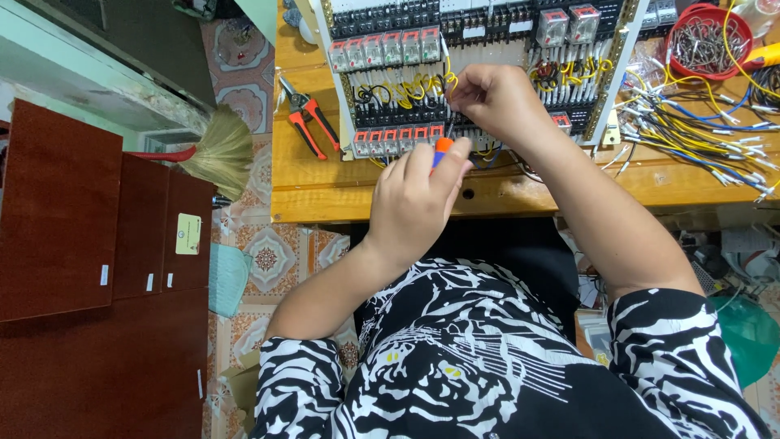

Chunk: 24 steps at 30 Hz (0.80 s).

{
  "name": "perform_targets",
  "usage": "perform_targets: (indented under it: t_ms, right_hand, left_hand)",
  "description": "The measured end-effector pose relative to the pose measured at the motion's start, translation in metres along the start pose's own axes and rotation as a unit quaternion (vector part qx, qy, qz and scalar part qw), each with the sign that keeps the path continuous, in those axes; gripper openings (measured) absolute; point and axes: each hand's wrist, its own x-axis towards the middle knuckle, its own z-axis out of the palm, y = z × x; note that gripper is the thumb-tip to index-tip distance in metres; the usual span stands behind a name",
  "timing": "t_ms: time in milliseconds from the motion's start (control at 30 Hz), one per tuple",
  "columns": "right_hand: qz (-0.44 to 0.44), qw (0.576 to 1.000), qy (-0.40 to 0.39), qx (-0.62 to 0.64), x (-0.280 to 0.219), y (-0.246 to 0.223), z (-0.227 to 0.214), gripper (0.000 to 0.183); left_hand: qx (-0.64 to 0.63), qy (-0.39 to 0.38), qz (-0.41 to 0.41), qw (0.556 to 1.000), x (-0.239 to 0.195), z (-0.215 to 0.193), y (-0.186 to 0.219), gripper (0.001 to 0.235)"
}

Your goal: The person uses a screwdriver to connect multiple wires to terminals on an electrical panel. They strip wire ends, insert them into terminal blocks, and tighten the screws to secure the connections.

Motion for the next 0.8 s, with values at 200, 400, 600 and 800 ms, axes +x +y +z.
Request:
perform_targets:
  t_ms: [200,400,600,800]
  right_hand:
    - [-0.011,1.000,0.001,0.006,-0.002,-0.002,-0.001,0.021]
    - [-0.007,1.000,0.002,0.011,-0.001,0.000,0.000,0.020]
    - [-0.015,1.000,0.002,-0.005,-0.002,-0.003,-0.002,0.023]
    - [-0.017,1.000,0.001,-0.007,-0.001,0.008,0.000,0.023]
  left_hand:
    - [-0.082,-0.012,0.079,0.993,-0.002,0.002,-0.007,0.043]
    - [-0.246,-0.024,0.048,0.968,0.010,-0.011,0.000,0.031]
    - [-0.014,0.027,0.005,1.000,0.001,-0.001,0.002,0.034]
    - [-0.074,-0.016,0.071,0.995,0.002,-0.006,-0.002,0.035]
